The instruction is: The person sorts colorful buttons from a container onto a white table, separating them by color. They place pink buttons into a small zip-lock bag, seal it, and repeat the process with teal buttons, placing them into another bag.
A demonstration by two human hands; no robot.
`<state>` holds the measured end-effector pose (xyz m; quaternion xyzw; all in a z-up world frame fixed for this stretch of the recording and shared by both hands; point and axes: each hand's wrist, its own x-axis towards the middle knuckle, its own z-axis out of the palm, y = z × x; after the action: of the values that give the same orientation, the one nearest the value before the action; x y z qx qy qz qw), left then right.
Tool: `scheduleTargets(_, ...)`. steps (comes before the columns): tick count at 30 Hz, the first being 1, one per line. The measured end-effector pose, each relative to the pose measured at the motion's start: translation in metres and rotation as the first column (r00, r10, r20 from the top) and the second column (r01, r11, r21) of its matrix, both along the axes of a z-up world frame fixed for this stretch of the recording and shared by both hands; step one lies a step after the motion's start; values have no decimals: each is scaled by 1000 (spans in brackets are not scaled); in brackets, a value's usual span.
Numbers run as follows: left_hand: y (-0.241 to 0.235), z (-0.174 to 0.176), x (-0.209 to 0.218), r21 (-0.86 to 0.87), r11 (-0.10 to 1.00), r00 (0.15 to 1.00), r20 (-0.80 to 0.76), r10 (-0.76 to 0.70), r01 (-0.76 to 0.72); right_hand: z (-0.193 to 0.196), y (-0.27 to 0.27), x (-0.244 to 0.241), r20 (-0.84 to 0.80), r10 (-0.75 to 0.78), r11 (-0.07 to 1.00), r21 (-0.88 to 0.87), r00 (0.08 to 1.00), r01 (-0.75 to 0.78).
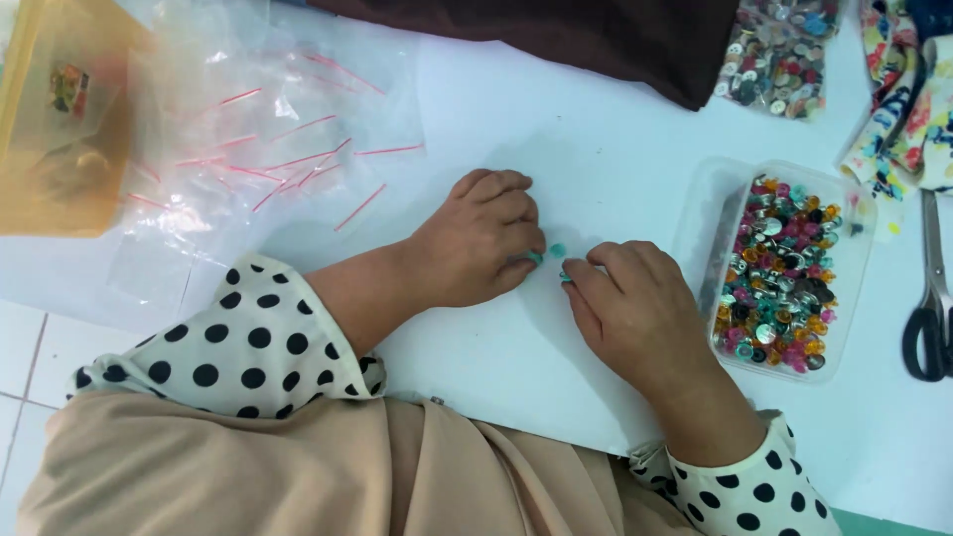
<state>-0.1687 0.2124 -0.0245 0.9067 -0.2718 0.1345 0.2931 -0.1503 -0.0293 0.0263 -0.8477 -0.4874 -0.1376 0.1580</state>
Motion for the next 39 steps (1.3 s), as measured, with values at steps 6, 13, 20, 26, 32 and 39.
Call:
scheduleTargets(6,-9,-1,6,81,996,999,-15,-41,42,-27,0,2,121,-30,988,-147,992,48)
scheduleTargets(13,-6,5,6,90,992,996,-29,-87,90,-12,3,0,112,-45,991,-123,993,59)
scheduleTargets(20,-2,9,9,67,995,997,6,-71,70,42,-58,19,122,-173,984,-26,977,177)
scheduleTargets(26,-11,21,22,-2,993,989,82,-121,121,39,-154,53,140,-469,863,-139,872,486)
scheduleTargets(32,-72,54,70,30,966,946,198,-257,256,19,-166,67,70,-563,799,-208,824,564)
scheduleTargets(39,-184,31,158,127,966,882,393,-259,226,7,-154,73,133,-597,746,-270,791,608)
